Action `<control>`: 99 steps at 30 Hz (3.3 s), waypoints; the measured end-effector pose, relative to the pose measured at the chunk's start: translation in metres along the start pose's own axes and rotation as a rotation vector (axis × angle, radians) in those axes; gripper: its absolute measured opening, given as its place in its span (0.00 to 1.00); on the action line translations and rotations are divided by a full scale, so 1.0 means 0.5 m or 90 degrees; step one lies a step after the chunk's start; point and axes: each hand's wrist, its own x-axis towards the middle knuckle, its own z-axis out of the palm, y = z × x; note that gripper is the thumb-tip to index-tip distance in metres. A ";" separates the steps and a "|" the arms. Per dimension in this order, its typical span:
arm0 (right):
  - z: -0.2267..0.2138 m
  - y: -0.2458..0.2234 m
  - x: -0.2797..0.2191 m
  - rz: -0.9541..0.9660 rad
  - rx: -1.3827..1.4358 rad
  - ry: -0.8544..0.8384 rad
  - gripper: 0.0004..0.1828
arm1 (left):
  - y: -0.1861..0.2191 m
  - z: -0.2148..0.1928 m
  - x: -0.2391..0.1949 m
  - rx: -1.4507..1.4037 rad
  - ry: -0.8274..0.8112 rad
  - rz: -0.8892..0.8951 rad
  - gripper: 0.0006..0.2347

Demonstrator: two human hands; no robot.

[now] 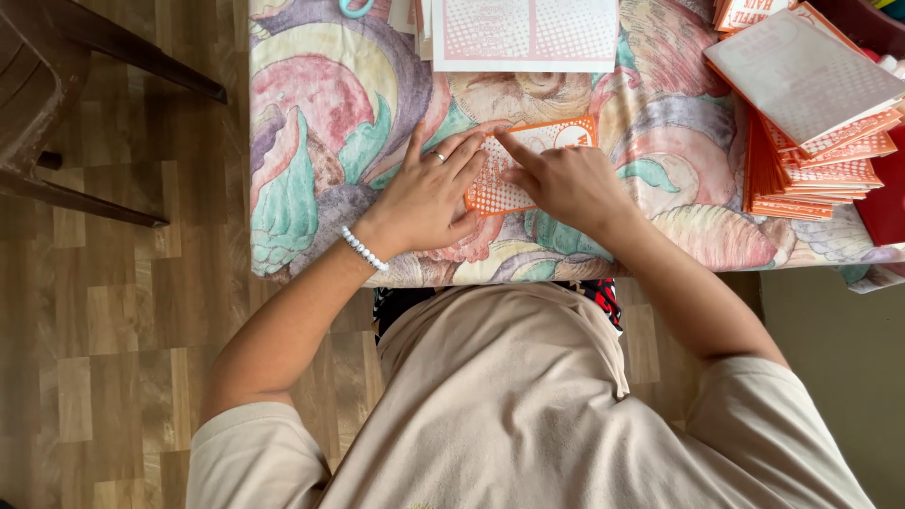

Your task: The person is manually folding paper food wrappers and organizing them into stacks on a table.

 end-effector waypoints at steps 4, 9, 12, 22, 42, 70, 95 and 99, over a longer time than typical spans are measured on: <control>0.068 0.059 0.019 0.104 -0.037 -0.051 0.25 | -0.010 0.025 -0.002 0.004 0.071 0.026 0.32; -0.060 0.089 0.006 0.228 -0.019 -0.126 0.21 | -0.008 0.030 0.015 -0.042 0.067 -0.020 0.33; 0.029 0.175 -0.035 0.263 -0.058 -0.107 0.18 | -0.015 0.034 0.044 -0.066 0.045 -0.050 0.34; 0.043 0.059 -0.125 0.187 0.151 0.292 0.22 | -0.060 0.062 0.158 -0.049 -0.220 -0.187 0.51; -0.170 0.286 -0.183 -0.227 -0.170 0.401 0.15 | 0.176 -0.092 0.162 -1.137 0.137 -0.287 0.18; 0.052 0.167 0.207 -0.177 -0.105 0.207 0.11 | -0.053 -0.004 0.090 -0.730 0.071 -0.368 0.03; 0.076 0.252 0.274 0.186 0.664 0.288 0.05 | -0.175 0.002 0.234 0.116 0.355 -0.059 0.16; 0.076 0.253 0.277 0.166 0.686 0.321 0.05 | -0.177 0.002 0.235 0.095 0.373 -0.061 0.13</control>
